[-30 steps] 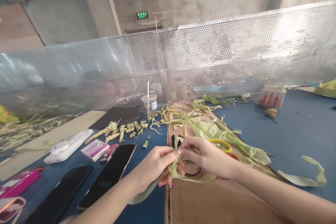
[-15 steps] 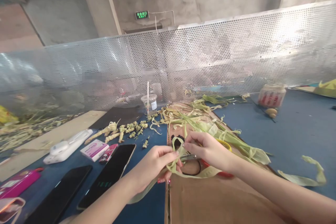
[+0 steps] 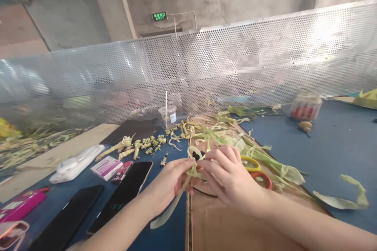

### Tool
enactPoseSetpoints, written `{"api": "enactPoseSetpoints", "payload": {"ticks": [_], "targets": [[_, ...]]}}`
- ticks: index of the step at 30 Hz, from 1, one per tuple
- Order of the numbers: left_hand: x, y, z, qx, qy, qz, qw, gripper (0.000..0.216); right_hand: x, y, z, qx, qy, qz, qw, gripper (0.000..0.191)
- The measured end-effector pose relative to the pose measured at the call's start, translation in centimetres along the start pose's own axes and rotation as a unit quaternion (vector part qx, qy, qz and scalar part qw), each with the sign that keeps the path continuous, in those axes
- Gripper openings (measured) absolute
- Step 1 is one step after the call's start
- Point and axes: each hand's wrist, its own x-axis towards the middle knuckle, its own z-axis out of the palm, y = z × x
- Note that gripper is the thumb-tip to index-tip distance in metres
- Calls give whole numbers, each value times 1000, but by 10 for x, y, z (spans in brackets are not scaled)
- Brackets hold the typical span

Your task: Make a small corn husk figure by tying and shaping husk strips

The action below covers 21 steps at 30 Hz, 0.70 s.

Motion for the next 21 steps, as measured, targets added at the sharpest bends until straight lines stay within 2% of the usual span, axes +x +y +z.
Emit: {"api": "enactPoseSetpoints", "payload": {"ticks": [5, 9, 21], "targets": [[-2, 0, 1, 41, -3, -6, 999, 29, 5, 10, 1, 61, -49, 43, 996, 20], [-3, -1, 1, 93, 14, -24, 995, 28, 8, 19, 2, 91, -91, 35, 991, 16], [-3, -3, 1, 181, -28, -11, 983, 35, 7, 13, -3, 111, -83, 11, 990, 12]]}}
